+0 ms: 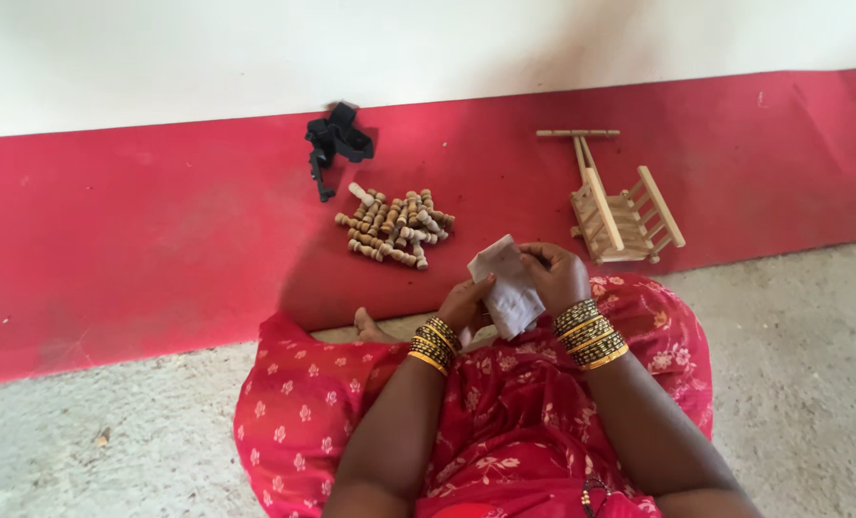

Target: The person sits on the floor and wipes small wooden toy parts one at a time with a cloth, placing each wiped piece in a pile. Near the end they wipe the bars and frame of a wooden toy structure with the cloth.

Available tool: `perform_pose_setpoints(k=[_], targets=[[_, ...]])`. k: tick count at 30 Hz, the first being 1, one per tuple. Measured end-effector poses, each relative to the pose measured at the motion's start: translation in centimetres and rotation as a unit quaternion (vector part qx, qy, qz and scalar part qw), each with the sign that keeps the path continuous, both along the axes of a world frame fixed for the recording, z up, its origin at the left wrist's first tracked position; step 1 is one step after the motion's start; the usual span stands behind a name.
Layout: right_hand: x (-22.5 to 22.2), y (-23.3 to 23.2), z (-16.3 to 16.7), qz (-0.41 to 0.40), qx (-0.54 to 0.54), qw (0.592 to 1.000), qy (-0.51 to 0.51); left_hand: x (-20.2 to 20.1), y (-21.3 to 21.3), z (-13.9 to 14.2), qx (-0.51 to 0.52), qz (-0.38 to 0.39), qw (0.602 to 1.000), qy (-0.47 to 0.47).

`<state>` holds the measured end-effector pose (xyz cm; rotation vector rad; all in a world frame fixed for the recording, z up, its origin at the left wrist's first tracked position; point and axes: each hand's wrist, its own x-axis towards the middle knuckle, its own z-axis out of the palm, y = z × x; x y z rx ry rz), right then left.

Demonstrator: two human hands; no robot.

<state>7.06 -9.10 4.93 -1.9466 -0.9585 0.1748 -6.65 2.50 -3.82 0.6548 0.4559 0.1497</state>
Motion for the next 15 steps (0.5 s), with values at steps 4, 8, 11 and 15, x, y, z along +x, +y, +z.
perform_pose_setpoints(k=[4,8,11,15], targets=[[-2.1,-0.4,0.2,0.018,0.084,0.956,-0.28,-1.2,-1.2,0.5,0.032,0.047,0.998,-0.013],[-3.8,-0.8,-0.8,0.015,0.086,0.935,-0.343,-2.5,-2.3,1.5,0.034,0.036,0.997,-0.064],[-3.1,-1.7,-0.2,0.042,0.059,0.994,-0.079,-3.6,-3.0,2.8,0.041,0.036,0.997,-0.06],[-0.5,-4.0,2.6,-0.078,-0.025,0.997,-0.007,-5.5,-3.7,4.8,0.016,0.068,0.994,-0.086]])
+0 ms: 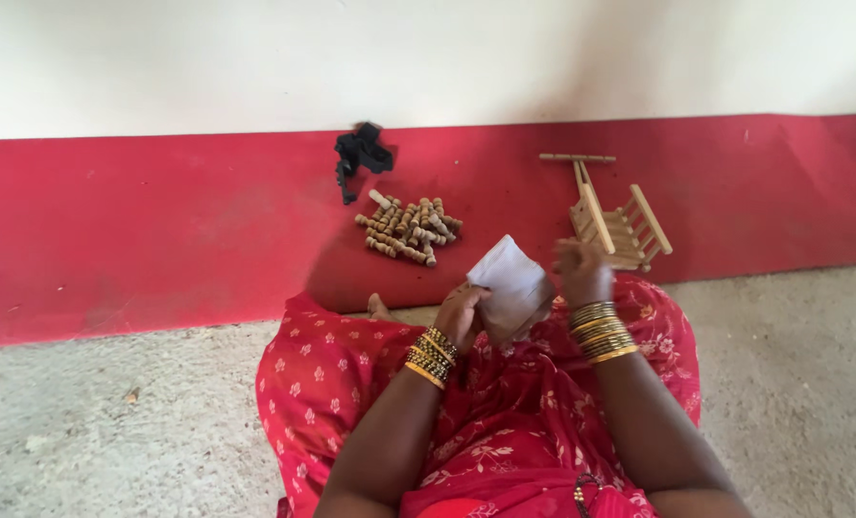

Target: The person sits on the floor and wipes small wooden toy parts one at a time with a cloth, placing each wiped piece in a pile. Near the end they wipe the bars and frame of a wooden toy structure with the cloth.

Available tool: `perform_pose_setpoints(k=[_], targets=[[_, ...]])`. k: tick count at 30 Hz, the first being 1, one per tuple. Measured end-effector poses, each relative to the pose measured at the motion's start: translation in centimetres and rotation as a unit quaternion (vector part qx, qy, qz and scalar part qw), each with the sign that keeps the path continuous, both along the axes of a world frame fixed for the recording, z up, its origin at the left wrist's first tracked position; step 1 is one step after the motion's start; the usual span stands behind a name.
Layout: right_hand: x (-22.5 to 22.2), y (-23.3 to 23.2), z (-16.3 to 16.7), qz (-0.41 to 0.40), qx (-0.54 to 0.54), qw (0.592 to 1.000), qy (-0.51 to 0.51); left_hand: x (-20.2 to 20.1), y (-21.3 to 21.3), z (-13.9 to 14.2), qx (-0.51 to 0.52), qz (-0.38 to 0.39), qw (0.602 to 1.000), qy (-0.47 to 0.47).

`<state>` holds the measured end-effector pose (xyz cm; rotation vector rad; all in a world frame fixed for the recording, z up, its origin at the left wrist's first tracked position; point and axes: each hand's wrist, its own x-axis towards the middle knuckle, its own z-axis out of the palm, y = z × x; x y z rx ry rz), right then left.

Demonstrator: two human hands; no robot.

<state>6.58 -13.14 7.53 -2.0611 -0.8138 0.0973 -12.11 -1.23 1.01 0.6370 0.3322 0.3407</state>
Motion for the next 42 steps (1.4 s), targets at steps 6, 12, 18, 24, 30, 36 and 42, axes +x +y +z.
perform_pose_setpoints(k=[6,12,18,24,30,36,42], targets=[[-1.1,-2.4,4.2,0.155,0.128,0.954,-0.221,-2.1,-1.7,0.5,0.034,0.047,0.998,-0.022],[-5.7,-2.5,5.2,0.284,0.047,0.949,0.125,-4.2,-4.1,1.5,0.153,0.058,0.986,-0.019],[-8.9,-3.2,7.5,0.294,0.157,0.942,-0.042,-7.9,-8.9,8.2,-0.131,0.077,0.983,-0.098],[-12.0,-3.5,10.3,0.265,0.108,0.957,-0.042,-9.5,-10.2,10.3,-0.05,0.119,0.99,-0.051],[-9.8,-3.4,9.4,0.192,0.035,0.977,-0.089,-8.3,-8.5,8.3,-0.019,0.153,0.979,-0.136],[-4.4,-3.9,4.6,0.421,0.031,0.879,0.222,-6.9,-6.8,8.2,0.019,0.128,0.991,-0.024],[-1.5,-5.2,1.6,0.451,0.134,0.795,0.384,-5.8,-5.2,9.4,0.257,0.029,0.965,0.043]])
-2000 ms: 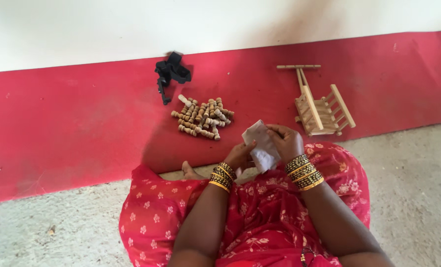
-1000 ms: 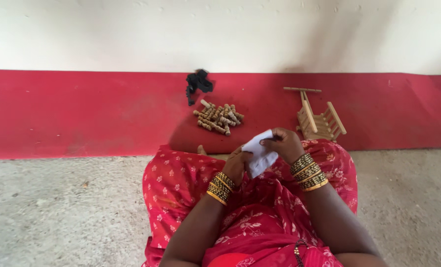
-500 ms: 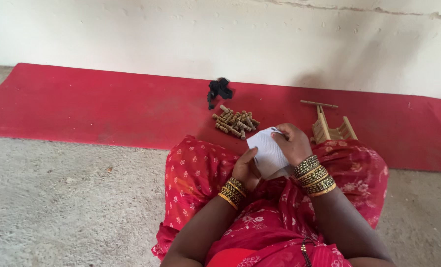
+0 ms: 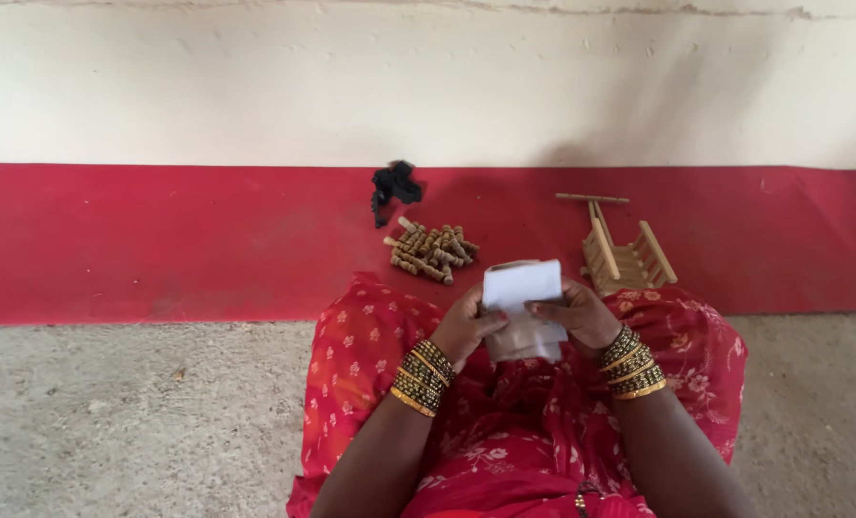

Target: The person sits on the floor and wipes small wooden toy parts one at a time with a cloth, placing each wiped piece in a pile. Near the end they wipe the bars and frame of a wooden toy structure with the cloth.

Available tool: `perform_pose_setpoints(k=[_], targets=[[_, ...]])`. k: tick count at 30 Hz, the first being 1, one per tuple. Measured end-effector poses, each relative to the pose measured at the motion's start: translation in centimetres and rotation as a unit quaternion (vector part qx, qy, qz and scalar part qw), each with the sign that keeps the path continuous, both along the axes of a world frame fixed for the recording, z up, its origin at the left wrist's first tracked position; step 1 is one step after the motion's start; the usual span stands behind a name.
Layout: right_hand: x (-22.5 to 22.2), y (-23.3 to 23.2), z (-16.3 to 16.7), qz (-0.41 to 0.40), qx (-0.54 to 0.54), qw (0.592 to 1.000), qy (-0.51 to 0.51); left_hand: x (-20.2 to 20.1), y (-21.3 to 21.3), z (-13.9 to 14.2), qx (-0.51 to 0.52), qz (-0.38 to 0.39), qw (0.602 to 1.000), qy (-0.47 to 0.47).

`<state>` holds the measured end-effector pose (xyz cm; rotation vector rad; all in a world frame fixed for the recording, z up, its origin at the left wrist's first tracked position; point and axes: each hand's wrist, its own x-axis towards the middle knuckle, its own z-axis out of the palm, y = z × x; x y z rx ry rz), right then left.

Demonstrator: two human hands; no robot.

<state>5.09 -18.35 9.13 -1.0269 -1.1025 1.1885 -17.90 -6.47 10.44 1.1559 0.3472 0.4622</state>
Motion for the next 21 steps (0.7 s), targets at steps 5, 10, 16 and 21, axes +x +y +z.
perform_pose_setpoints(k=[5,10,16,21], targets=[[-0.5,0.0,0.1,0.023,0.109,0.974,0.199,0.9,0.7,-2.1,0.002,-0.007,0.997,-0.071],[-3.7,1.5,-1.3,-0.12,-0.107,0.924,0.348,5.1,0.5,-7.1,-0.027,0.132,0.983,-0.127],[-1.3,4.2,-5.4,-0.037,-0.006,0.943,0.332,8.5,-0.1,-7.5,0.454,0.247,0.852,0.083],[4.8,8.1,-8.3,-0.245,-0.149,0.918,0.274,9.3,2.4,-5.1,0.407,0.036,0.885,0.224]])
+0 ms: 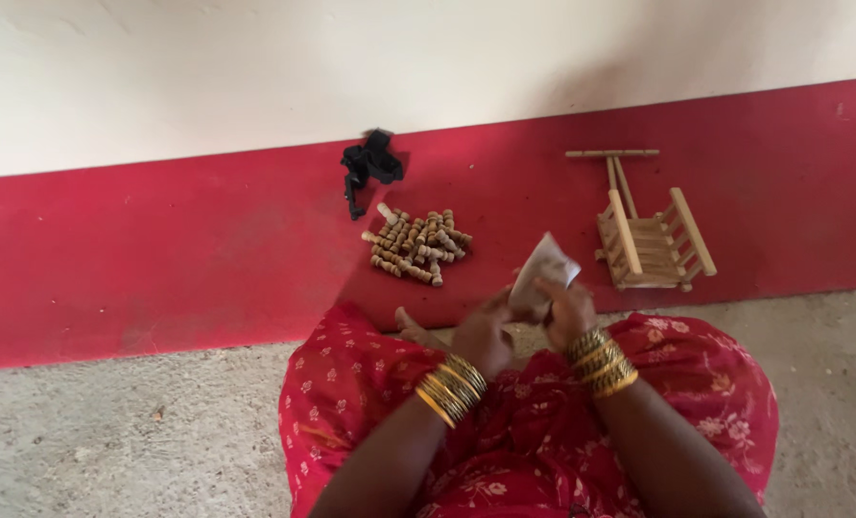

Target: The person sits on the floor and wipes small wooden toy parts one at a time with a cloth, placing each wiped piece in a pile. Near the end they wipe the bars and frame of a wooden toy structure with the cloth.

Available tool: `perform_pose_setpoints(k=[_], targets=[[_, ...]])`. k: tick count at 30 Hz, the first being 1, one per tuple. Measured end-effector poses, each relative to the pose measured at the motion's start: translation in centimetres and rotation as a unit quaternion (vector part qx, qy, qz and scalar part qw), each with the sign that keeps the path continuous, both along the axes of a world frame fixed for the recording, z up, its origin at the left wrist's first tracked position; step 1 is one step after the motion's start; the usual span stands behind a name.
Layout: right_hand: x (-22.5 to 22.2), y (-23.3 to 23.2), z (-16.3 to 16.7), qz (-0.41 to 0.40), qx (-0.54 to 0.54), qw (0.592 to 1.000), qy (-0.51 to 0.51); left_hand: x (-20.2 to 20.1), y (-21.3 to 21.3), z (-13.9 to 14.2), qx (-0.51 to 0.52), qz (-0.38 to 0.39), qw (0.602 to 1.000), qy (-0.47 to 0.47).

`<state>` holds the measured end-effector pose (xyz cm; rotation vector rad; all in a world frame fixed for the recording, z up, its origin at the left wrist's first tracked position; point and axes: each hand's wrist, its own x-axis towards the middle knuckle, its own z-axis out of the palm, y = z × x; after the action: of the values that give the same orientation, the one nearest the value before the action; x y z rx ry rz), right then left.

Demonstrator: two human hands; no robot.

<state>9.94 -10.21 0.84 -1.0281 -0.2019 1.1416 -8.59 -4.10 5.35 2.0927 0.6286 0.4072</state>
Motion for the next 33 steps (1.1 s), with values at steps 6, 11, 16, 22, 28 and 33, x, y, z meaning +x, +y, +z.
perform_pose_setpoints(k=[6,11,16,22,28,33], targets=[[4.5,2.3,-3.9,-0.119,-0.137,0.968,-0.176,0.5,14.0,-5.9,0.078,0.172,0.949,0.252],[4.2,2.9,-5.9,-0.123,-0.044,0.989,-0.066,2.6,16.8,-11.7,0.173,0.254,0.902,0.303],[3.8,3.2,-5.0,-0.075,-0.104,0.989,-0.078,4.7,17.1,-13.1,0.171,0.257,0.864,0.398],[4.6,3.6,-4.5,-0.048,-0.191,0.934,-0.297,6.1,17.0,-12.1,0.111,0.267,0.869,0.403],[4.6,3.0,-4.6,-0.116,-0.188,0.916,-0.335,4.5,15.0,-11.9,0.09,0.276,0.895,0.34],[4.6,2.7,-4.1,-0.16,-0.249,0.905,-0.304,3.4,13.0,-15.4,0.084,0.188,0.96,0.192]])
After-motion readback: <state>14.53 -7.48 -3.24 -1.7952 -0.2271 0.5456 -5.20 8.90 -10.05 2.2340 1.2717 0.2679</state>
